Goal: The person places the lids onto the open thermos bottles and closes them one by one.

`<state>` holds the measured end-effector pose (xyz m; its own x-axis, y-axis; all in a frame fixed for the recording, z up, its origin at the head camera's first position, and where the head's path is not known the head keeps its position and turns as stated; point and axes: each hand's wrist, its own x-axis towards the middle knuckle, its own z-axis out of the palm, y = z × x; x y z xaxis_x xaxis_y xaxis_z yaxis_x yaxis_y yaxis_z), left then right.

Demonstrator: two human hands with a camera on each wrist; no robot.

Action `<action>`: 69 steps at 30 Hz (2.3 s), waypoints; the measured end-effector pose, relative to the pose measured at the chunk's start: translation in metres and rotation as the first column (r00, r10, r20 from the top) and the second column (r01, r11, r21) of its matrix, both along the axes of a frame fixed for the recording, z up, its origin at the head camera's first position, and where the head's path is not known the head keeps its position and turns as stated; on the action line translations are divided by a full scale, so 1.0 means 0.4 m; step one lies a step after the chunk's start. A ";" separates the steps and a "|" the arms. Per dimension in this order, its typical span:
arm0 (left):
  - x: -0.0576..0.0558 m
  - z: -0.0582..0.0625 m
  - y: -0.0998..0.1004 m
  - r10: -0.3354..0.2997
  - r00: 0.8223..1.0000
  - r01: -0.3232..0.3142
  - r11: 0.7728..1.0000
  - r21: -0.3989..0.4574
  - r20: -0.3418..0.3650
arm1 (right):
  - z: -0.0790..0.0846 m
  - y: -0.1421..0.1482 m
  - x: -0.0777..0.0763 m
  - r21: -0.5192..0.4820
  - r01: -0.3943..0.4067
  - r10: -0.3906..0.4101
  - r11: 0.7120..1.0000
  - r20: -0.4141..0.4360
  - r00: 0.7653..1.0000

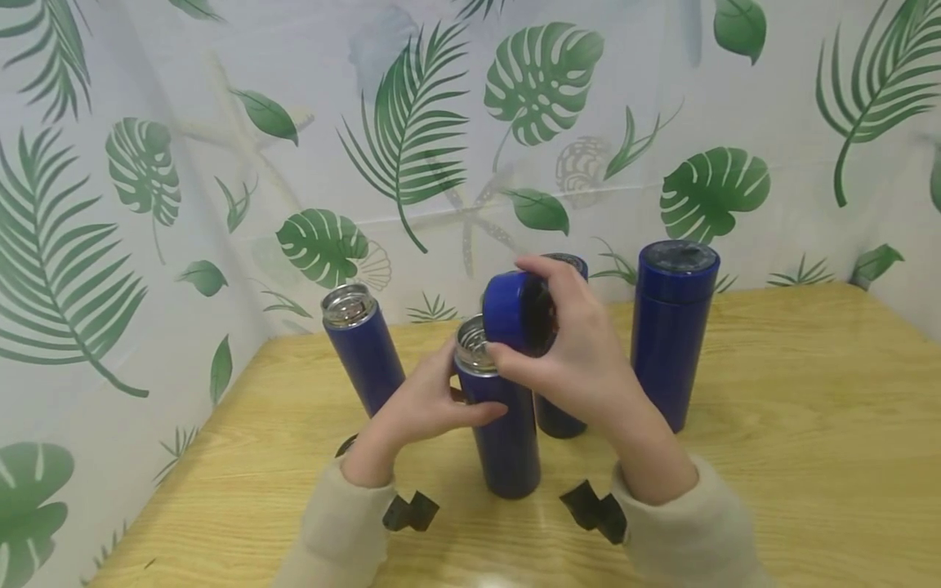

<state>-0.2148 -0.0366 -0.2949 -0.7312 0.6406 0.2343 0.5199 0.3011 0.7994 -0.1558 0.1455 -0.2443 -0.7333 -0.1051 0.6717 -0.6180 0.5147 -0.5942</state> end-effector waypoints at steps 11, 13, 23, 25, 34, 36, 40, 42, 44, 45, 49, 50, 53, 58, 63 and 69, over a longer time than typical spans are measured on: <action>0.014 0.011 0.007 -0.033 0.999 0.033 0.999 0.015 -0.028 | -0.016 -0.024 -0.009 0.023 0.003 -0.001 1.000 -0.082 0.997; 0.028 0.027 0.007 -0.034 0.999 0.034 0.999 0.013 -0.032 | -0.018 -0.027 -0.011 0.021 -0.004 0.006 1.000 -0.090 0.996; 0.062 0.069 0.007 -0.043 0.997 0.043 0.999 0.005 -0.064 | -0.026 -0.032 -0.024 0.056 -0.032 0.039 0.998 -0.115 0.993; 0.061 0.068 0.008 -0.050 0.997 0.051 0.999 0.010 -0.065 | -0.028 -0.032 -0.026 0.060 -0.040 0.046 0.997 -0.108 0.993; 0.058 0.064 0.005 -0.072 0.995 0.074 0.997 0.032 -0.062 | -0.036 -0.035 -0.034 0.079 -0.055 0.061 0.995 -0.076 0.995; 0.059 0.064 0.004 -0.069 0.996 0.071 0.997 0.027 -0.062 | -0.037 -0.035 -0.035 0.089 -0.057 0.063 0.994 -0.072 0.995; 0.060 0.064 0.004 -0.061 0.994 0.063 0.998 0.015 -0.087 | -0.039 -0.035 -0.037 0.114 -0.054 0.062 0.992 -0.069 0.996; 0.061 0.064 0.004 -0.060 0.994 0.061 0.998 0.012 -0.094 | -0.040 -0.034 -0.037 0.122 -0.055 0.063 0.991 -0.063 0.996; 0.062 0.065 0.004 -0.062 0.994 0.063 0.998 0.014 -0.090 | -0.040 -0.034 -0.037 0.123 -0.061 0.068 0.991 -0.059 0.996; 0.062 0.065 0.004 -0.062 0.994 0.064 0.998 0.015 -0.088 | -0.040 -0.033 -0.037 0.123 -0.064 0.071 0.990 -0.054 0.996; 0.052 0.053 0.004 -0.065 0.994 0.067 0.998 0.018 -0.084 | -0.038 -0.031 -0.034 0.135 -0.072 0.077 0.988 -0.038 0.996; 0.045 0.045 0.005 -0.066 0.994 0.068 0.998 0.017 -0.083 | -0.037 -0.031 -0.034 0.139 -0.073 0.078 0.988 -0.032 0.996; 0.023 0.018 0.007 -0.069 0.995 0.071 0.997 0.021 -0.077 | -0.036 -0.029 -0.033 0.158 -0.080 0.083 0.984 -0.011 0.996; 0.010 0.000 0.008 -0.082 0.995 0.084 0.996 0.032 -0.065 | -0.033 -0.023 -0.033 0.180 -0.102 0.104 0.978 0.001 0.995; 0.036 0.033 0.008 -0.093 0.994 0.095 0.995 0.038 -0.058 | -0.029 -0.016 -0.032 0.176 -0.121 0.121 0.977 0.009 0.993; 0.029 0.027 0.008 -0.097 0.995 0.099 0.994 0.039 -0.033 | -0.030 -0.005 -0.035 0.136 -0.192 0.189 0.972 0.039 0.981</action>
<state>-0.2034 -0.0333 -0.2839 -0.6574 0.6983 0.2831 0.5698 0.2149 0.7932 -0.1699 0.1436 -0.2564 -0.7073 -0.3353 0.6223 -0.6984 0.4675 -0.5419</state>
